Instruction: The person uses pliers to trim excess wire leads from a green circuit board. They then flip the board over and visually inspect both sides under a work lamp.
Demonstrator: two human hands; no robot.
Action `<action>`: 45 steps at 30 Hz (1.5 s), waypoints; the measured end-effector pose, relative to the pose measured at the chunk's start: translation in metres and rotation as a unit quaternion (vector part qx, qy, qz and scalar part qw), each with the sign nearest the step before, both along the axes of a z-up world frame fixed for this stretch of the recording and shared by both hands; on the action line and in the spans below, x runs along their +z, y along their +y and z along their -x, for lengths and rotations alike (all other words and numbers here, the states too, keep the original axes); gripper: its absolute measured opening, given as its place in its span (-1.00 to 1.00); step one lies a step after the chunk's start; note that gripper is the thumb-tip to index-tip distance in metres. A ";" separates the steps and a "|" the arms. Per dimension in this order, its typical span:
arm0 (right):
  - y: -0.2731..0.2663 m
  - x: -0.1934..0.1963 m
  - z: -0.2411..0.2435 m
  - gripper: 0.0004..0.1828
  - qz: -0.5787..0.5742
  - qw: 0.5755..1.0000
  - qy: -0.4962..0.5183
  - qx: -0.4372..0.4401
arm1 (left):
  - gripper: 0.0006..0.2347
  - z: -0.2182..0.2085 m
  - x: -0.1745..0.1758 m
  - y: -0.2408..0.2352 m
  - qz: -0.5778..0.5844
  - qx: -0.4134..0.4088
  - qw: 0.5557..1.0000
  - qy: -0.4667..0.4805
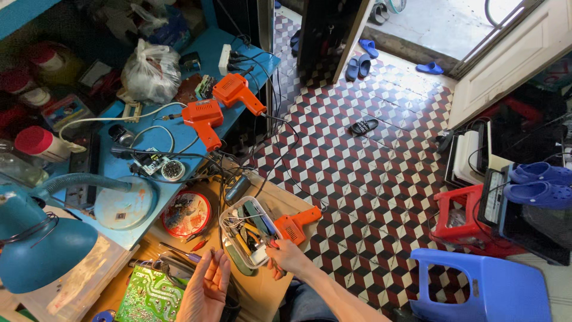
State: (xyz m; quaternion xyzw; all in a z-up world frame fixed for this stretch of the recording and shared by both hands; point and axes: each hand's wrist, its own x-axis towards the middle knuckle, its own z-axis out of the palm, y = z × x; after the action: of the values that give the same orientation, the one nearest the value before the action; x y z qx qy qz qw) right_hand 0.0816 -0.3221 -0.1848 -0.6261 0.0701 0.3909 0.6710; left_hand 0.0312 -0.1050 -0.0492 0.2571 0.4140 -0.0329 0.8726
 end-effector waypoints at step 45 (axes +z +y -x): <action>0.044 0.205 0.083 -0.78 -0.249 0.947 0.069 -0.193 | -0.64 0.074 0.061 -0.051 -0.747 -0.096 0.627 -0.201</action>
State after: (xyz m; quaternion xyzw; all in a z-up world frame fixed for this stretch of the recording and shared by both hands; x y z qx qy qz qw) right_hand -0.0012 -0.2786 0.0199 -0.3855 0.1359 0.3009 0.8616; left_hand -0.0426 -0.1561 0.0123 0.8588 0.0838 0.2568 0.4353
